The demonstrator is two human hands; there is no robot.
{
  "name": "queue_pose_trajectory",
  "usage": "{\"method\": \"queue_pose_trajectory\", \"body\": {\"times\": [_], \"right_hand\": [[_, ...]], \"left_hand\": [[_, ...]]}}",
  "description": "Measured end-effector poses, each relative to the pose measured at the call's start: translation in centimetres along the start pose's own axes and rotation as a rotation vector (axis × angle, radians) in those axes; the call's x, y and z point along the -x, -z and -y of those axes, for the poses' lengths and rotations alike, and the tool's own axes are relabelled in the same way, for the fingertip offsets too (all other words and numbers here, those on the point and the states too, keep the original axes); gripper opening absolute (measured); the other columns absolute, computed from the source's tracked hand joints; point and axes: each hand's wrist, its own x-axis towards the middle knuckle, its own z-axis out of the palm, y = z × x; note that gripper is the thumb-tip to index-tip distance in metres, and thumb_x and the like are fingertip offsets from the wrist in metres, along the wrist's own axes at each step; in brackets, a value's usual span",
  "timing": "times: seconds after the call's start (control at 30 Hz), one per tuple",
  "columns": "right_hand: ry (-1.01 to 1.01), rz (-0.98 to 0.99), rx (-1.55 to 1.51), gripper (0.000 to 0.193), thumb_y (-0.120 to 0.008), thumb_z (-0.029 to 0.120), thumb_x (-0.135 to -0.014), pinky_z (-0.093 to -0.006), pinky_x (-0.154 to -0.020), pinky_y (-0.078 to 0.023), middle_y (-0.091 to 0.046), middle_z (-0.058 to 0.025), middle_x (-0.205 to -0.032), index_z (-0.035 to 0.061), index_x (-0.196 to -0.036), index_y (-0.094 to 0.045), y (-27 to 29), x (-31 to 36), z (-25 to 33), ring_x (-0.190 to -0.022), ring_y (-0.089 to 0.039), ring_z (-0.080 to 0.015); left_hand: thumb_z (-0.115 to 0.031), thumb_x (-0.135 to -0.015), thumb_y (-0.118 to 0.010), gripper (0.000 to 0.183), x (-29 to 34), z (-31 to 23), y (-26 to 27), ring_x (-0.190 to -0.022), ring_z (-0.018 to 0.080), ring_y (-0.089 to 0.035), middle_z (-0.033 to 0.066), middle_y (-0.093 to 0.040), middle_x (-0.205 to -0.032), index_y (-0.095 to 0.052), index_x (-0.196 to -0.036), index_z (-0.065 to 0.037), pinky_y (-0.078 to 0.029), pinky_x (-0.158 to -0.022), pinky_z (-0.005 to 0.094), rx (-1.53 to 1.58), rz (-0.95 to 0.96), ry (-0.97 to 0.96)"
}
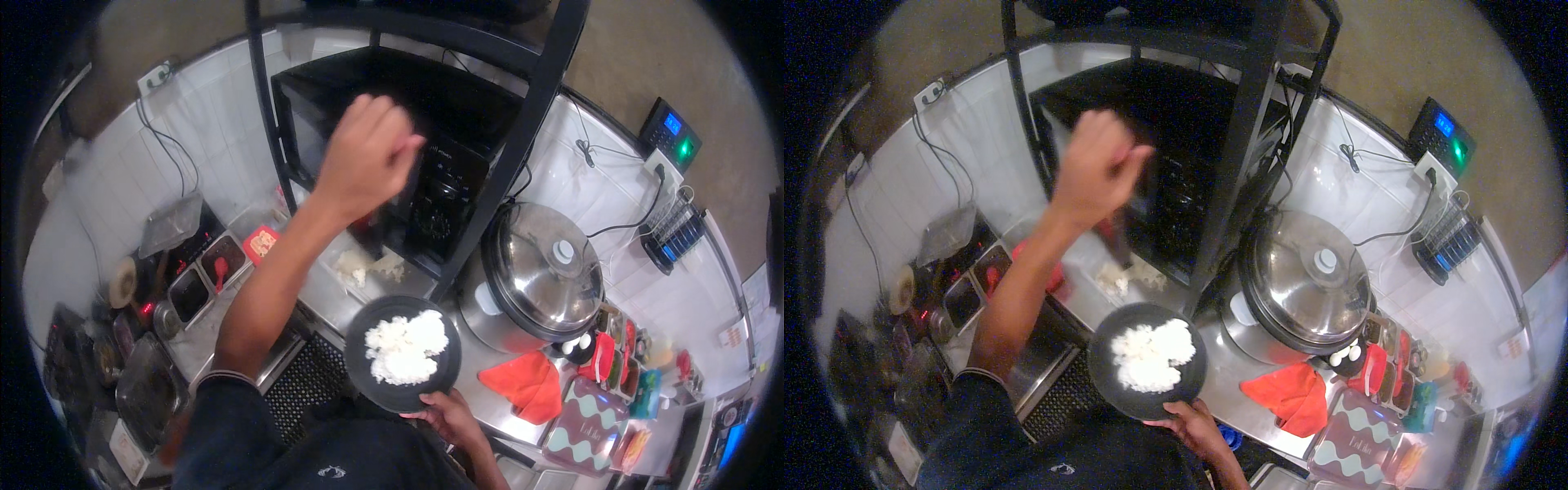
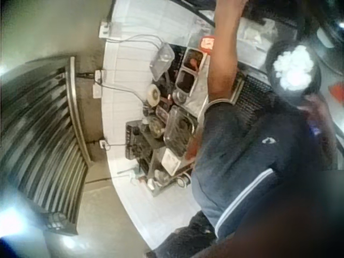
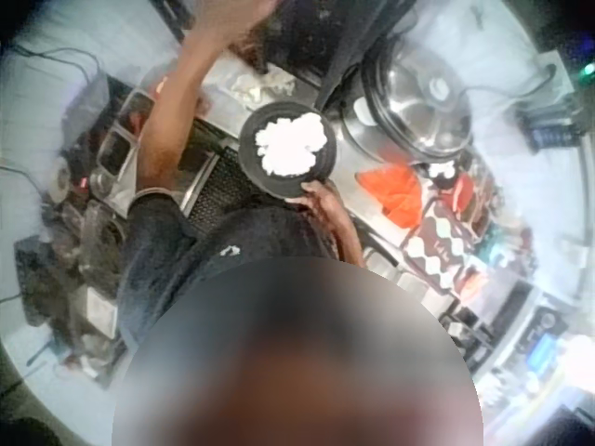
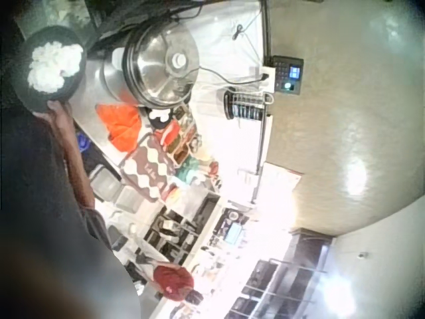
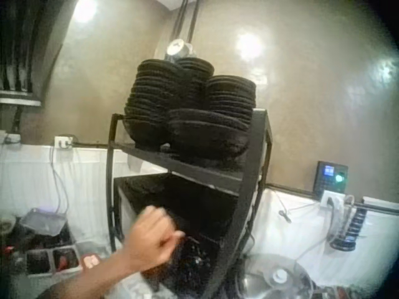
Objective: The person assembles a rice bowl by scooping rice into a bowl, adding a breaded cutlet, ladling sauce, placing lettuce, drizzling mayonnaise, and sprinkling seasoning. The person then hands the completed bowl to a coworker and begins preparing a second bowl.
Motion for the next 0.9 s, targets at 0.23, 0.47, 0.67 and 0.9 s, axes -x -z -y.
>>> {"method": "queue_pose_trajectory", "body": {"times": [0.23,0.47,0.67,0.9], "right_hand": [[-0.003,0.282,-0.009,0.042,-0.051,0.003,-0.098,-0.0599,-0.099,-0.052,-0.054,-0.0218,-0.137,-0.0071,-0.137,-0.04,-7.3,-3.6,6.0,-0.123,-0.058,-0.0364],[0.236,0.45,-0.091,0.043,-0.041,0.001,-0.096,-0.0439,-0.103,-0.055,-0.048,-0.0302,-0.138,-0.0181,-0.134,-0.034,-19.6,-17.8,14.7,-0.115,-0.062,-0.0418],[0.402,0.322,-0.159,0.043,-0.037,-0.001,-0.097,-0.0473,-0.105,-0.054,-0.045,-0.0329,-0.137,-0.0198,-0.136,-0.03,-22.8,-26.0,19.4,-0.124,-0.052,-0.0477],[0.639,0.136,-0.038,0.054,-0.052,0.021,-0.103,-0.0424,-0.1,-0.056,-0.05,-0.0335,-0.133,-0.0187,-0.136,-0.036,-21.4,-29.8,19.7,-0.117,-0.06,-0.0423]], "left_hand": [[-0.017,-0.094,-0.044,0.02,11.0,6.9,13.2,-0.093,0.0269,-0.055,0.0139,-0.052,-0.091,-0.05,-0.087,0.001,-0.046,-0.092,0.0447,0.527,-0.517,0.148],[-0.028,-0.1,-0.041,0.024,14.8,14.7,18.6,-0.101,0.0232,-0.048,0.0086,-0.047,-0.093,-0.043,-0.084,-0.01,-0.029,-0.115,0.044,1.13,-0.557,0.335],[-0.024,-0.098,-0.043,0.02,16.3,16.0,17.3,-0.105,0.0252,-0.046,0.0098,-0.047,-0.096,-0.042,-0.083,-0.011,-0.023,-0.118,0.0466,1.325,-0.66,0.389],[-0.024,-0.092,-0.046,0.023,14.8,12.1,13.7,-0.092,0.0253,-0.043,0.0098,-0.043,-0.086,-0.037,-0.075,-0.013,-0.03,-0.112,0.0518,1.025,-0.64,0.254]]}}
